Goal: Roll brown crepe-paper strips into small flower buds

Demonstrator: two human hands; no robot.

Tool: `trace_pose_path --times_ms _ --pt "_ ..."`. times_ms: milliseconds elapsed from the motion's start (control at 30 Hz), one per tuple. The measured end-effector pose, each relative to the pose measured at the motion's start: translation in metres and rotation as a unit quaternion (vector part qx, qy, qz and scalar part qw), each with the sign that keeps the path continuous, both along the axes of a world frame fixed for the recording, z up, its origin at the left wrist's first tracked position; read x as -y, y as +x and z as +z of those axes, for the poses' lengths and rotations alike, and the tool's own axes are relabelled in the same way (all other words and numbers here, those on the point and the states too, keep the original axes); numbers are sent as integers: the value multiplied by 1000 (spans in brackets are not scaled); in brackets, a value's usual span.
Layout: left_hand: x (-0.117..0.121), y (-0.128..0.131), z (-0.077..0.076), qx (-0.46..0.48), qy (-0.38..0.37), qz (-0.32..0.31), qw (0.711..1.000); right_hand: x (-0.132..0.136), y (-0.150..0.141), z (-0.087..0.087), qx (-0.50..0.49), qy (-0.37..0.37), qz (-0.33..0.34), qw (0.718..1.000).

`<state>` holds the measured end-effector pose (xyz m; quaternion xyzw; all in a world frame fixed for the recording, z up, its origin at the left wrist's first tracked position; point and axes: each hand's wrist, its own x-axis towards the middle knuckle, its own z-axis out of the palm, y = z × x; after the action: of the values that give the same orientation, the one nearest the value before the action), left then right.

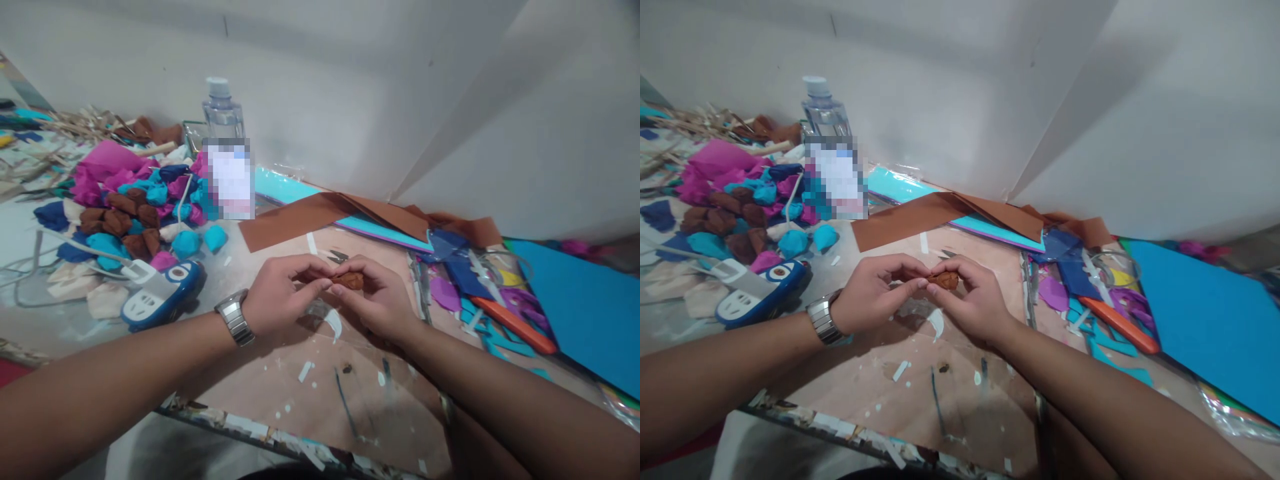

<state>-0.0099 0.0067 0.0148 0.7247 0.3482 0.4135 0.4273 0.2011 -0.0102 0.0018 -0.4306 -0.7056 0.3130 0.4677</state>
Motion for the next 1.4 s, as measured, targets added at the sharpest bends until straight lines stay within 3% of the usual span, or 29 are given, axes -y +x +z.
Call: trace_pose_path --times_ms 200,333,400,500,633,767,1100,1400 --pt "1 -1 4 -13 67 -1 998 4 -3 4 -30 -6 -9 999" --pt "0 0 1 -2 56 -2 998 5 -4 2 -58 -32 -19 998" --pt "0 1 0 13 12 2 1000 3 -4 -2 -68 -44 -13 997" --pt "-2 3 0 55 -116 6 992 0 -2 -9 -63 -28 20 997" --pt "-5 4 1 115 -271 4 956 -6 2 -12 -8 61 39 997" --pt "-8 4 -4 166 -336 -21 927 -9 5 -5 71 157 53 984" --pt "-10 5 -6 170 -370 -36 913 -9 4 4 106 182 38 977" --pt "-10 4 -11 97 -312 -25 945 -9 3 5 115 210 27 970"
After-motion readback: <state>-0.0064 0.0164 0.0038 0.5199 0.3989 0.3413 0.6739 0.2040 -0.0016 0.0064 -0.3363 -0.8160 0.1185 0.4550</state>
